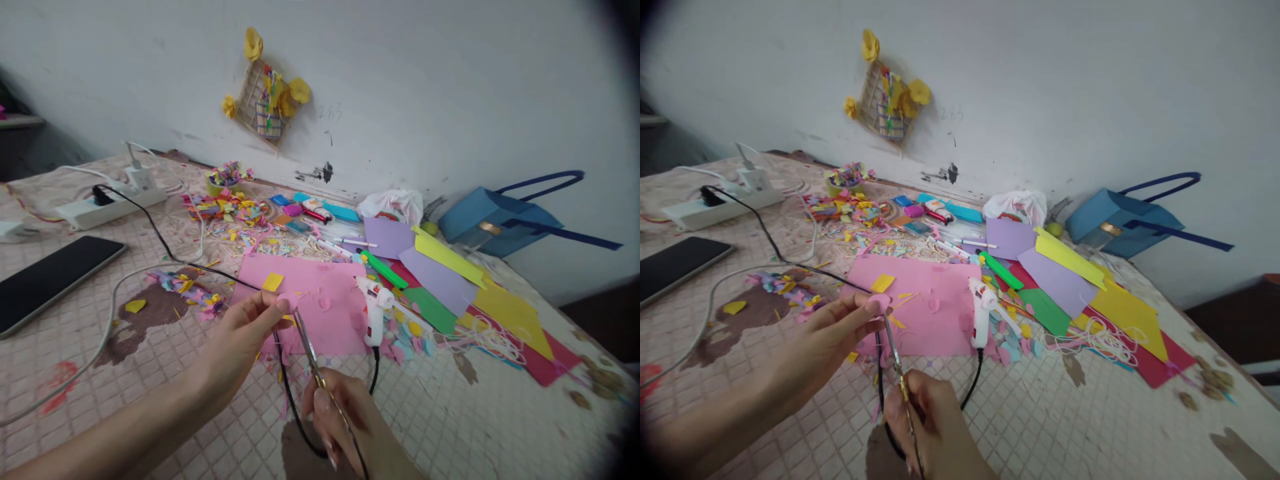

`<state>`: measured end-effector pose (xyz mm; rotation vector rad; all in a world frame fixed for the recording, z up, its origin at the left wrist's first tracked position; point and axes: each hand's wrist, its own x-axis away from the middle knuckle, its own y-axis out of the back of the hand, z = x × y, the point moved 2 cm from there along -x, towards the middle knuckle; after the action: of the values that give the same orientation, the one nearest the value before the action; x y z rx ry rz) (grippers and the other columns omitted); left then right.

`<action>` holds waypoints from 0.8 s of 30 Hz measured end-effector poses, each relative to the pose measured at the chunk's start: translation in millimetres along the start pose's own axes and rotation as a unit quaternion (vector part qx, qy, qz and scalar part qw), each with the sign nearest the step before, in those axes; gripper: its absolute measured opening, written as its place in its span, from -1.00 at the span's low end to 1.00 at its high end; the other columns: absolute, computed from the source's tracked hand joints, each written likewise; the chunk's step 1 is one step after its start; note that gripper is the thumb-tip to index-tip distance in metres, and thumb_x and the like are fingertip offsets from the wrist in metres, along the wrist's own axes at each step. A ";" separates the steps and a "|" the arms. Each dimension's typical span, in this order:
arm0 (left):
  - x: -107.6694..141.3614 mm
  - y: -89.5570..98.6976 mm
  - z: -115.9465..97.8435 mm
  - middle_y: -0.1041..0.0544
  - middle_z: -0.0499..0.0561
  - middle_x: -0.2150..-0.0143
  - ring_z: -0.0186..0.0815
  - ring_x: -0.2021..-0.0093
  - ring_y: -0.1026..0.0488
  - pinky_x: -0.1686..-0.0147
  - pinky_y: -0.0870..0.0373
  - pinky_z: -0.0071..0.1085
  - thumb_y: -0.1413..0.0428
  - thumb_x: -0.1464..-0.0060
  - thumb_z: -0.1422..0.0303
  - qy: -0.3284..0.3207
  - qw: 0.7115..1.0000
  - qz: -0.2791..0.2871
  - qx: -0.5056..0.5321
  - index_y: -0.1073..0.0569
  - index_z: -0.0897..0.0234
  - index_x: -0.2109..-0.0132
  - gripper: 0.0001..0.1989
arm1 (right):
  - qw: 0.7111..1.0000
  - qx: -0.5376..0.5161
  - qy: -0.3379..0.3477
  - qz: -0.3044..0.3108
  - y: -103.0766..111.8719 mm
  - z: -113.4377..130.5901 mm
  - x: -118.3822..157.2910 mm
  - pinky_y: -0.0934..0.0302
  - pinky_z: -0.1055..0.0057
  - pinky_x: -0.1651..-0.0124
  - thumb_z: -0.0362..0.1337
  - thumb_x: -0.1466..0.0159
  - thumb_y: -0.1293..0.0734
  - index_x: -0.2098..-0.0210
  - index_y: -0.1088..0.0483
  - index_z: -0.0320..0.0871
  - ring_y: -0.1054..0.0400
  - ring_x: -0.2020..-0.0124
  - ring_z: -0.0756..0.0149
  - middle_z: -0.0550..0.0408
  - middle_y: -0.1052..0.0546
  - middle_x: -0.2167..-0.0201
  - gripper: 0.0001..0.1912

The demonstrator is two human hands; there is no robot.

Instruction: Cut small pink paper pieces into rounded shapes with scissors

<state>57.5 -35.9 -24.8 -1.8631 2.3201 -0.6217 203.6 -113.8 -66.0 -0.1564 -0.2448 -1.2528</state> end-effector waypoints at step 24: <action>12.0 -10.9 15.2 -0.42 -0.09 0.40 -0.39 0.31 -0.34 0.18 -0.24 -0.42 -0.16 -0.04 0.32 0.045 0.996 0.024 0.075 -0.41 0.29 0.42 -0.85 | 1.000 0.006 0.005 -0.020 -0.9 15.9 4.5 0.08 0.60 0.69 0.25 -0.17 -0.11 0.48 -0.18 -0.18 0.03 0.75 0.57 0.31 -0.13 0.73 -0.43</action>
<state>69.6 -53.1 -32.5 -1.7435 2.2925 -0.8638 202.5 -114.2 -49.5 -0.1357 -0.2477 -1.2912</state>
